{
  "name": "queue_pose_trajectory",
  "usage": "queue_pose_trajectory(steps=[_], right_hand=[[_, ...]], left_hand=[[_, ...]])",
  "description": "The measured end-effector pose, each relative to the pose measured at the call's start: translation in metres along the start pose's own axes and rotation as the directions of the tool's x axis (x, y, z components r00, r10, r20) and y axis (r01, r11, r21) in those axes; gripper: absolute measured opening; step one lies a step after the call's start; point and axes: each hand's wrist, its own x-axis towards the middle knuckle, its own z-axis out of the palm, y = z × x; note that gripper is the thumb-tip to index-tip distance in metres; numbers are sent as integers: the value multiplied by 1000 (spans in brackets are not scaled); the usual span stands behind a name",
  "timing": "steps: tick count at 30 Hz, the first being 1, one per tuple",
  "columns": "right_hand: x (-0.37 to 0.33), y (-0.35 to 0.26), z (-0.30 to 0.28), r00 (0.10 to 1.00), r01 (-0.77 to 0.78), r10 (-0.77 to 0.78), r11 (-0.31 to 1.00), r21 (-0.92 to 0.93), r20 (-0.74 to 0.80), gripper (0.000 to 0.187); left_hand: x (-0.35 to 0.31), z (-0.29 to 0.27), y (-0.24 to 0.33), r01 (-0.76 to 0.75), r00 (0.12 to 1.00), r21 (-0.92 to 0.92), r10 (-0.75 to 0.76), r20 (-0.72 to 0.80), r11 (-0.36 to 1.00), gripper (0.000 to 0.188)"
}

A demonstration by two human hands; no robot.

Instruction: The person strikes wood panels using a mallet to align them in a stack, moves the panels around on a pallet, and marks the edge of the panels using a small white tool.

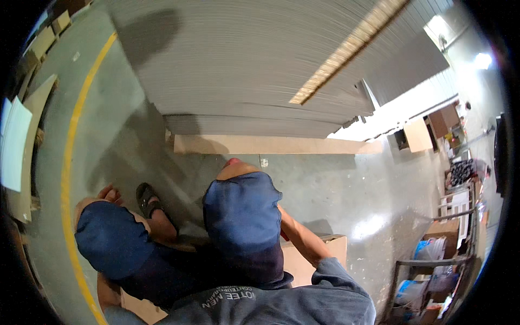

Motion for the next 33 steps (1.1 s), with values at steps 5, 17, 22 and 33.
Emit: queue_pose_trajectory(steps=[5, 17, 22, 33], right_hand=[[52, -58, 13, 982, 21, -4, 996, -90, 190, 43], [278, -193, 121, 881, 91, 43, 962, -259, 471, 38], [366, -249, 192, 879, -32, 64, 997, -76, 472, 24], [477, -357, 267, 942, -309, 249, 905, 293, 225, 20]], left_hand=[[-32, -46, -124, 2, 917, -2, -3, -399, 1000, 40], [-93, 25, -305, 663, -8, 294, 400, -917, 688, 37], [-87, 34, -264, 708, 22, 255, 340, -940, 659, 41], [-186, 67, -278, 828, 326, 370, 174, -929, 422, 56]])
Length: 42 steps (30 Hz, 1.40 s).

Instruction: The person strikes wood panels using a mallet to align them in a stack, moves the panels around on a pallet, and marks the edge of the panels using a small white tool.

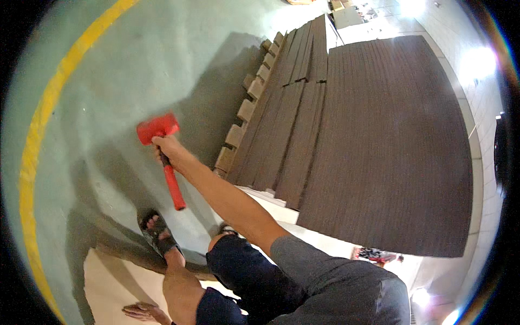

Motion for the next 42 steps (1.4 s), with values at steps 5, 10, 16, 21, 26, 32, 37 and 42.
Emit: queue_pose_trajectory(steps=[5, 10, 16, 21, 26, 32, 37, 42], right_hand=[[-47, 16, 68, 997, -62, 62, 998, -23, -36, 16], [-179, -7, 78, 990, -129, 111, 956, -264, -84, 12], [-259, -39, 133, 965, -223, 255, 680, -699, -60, 41], [-312, -132, 208, 982, 176, -101, 799, -575, 161, 50], [-295, -212, 240, 962, 272, -204, 780, -564, 182, 74], [-228, -350, 219, 930, 239, -49, 834, -497, 366, 70], [-218, -465, 164, 939, 303, -219, 891, -338, 264, 58], [-238, -607, 6, 970, 233, -243, 885, -402, 27, 44]], left_hand=[[-1, 7, -78, 196, 908, -181, -109, 404, 964, 79], [205, -109, -45, 817, 441, -441, 89, 893, 371, 48], [384, -325, 105, 825, 437, -502, 269, 858, 259, 38], [439, -398, 187, 862, 267, -402, 398, 878, 309, 30], [525, -425, 225, 981, 155, -181, 289, 945, 66, 22], [632, -446, 293, 947, 210, -274, 321, 924, 169, 22], [691, -456, 377, 954, 156, -218, 278, 948, 207, 30], [730, -457, 499, 992, -88, 36, 473, 877, 119, 19]])
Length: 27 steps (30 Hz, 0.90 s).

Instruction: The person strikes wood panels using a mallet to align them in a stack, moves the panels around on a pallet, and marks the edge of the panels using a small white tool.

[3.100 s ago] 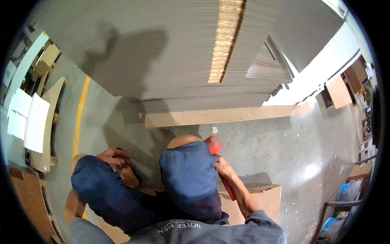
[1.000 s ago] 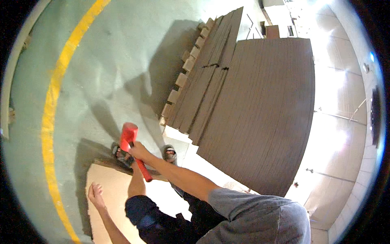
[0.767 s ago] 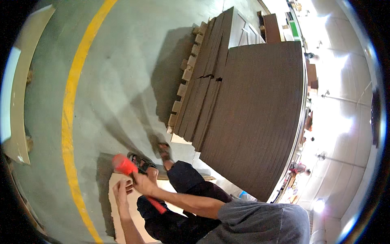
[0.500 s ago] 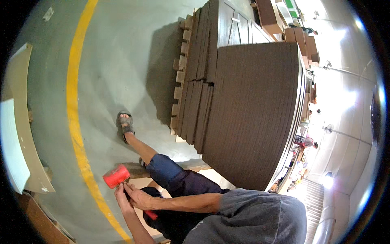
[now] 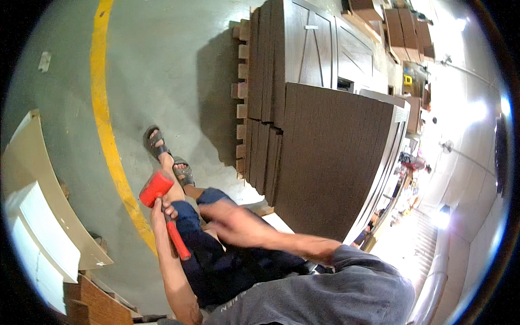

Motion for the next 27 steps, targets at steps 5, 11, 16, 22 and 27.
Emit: queue_pose_trajectory(steps=[5, 11, 16, 22, 27], right_hand=[[-57, -45, -216, 656, -264, -129, 884, -386, -744, 40], [-143, -12, -368, 441, -491, -386, 653, -577, -811, 42], [-143, 37, -409, 502, -584, -270, 595, -552, -822, 54], [-141, 46, -412, 534, -611, -124, 627, -484, -836, 67], [-156, 48, -415, 561, -655, -56, 581, -484, -826, 65]], left_hand=[[35, 91, 16, 28, 999, 41, -30, 40, 999, 13], [36, 216, -7, -32, 999, 180, 39, -35, 983, 14], [41, 315, -61, 41, 988, 272, 2, -155, 962, 19], [30, 403, -131, 125, 992, 299, -110, -69, 946, 16], [40, 456, -169, 87, 995, 276, -68, -78, 957, 8]])
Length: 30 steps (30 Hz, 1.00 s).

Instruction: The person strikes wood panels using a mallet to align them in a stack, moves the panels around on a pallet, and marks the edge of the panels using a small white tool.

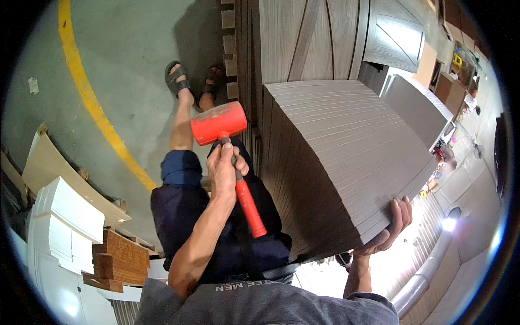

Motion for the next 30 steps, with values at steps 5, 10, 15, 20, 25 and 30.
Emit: queue_pose_trajectory(steps=[5, 10, 15, 20, 25, 30], right_hand=[[-4, 4, -2, 999, 3, -2, 1000, -23, 54, 60], [-4, 4, -6, 997, -9, 12, 999, -45, 71, 58], [-3, 2, -7, 992, -51, 51, 999, -9, 118, 61], [-4, 4, -5, 998, 11, -8, 999, -38, 64, 57], [-2, 3, -5, 998, 17, -17, 1000, -8, 56, 56], [-1, 3, -5, 998, 25, -24, 1000, -4, 58, 56]], left_hand=[[23, 26, -3, -54, 993, -40, 49, -108, 998, 4], [15, 55, -20, 61, 997, 145, -67, 39, 987, 11], [13, 55, -20, -1, 998, 29, 3, -68, 1000, 12], [11, 46, -19, 31, 990, 70, -21, -137, 997, 10], [-12, 49, -21, 78, 997, 252, -78, -13, 964, 14], [-14, 52, -16, 24, 994, 122, -11, -105, 992, 13]])
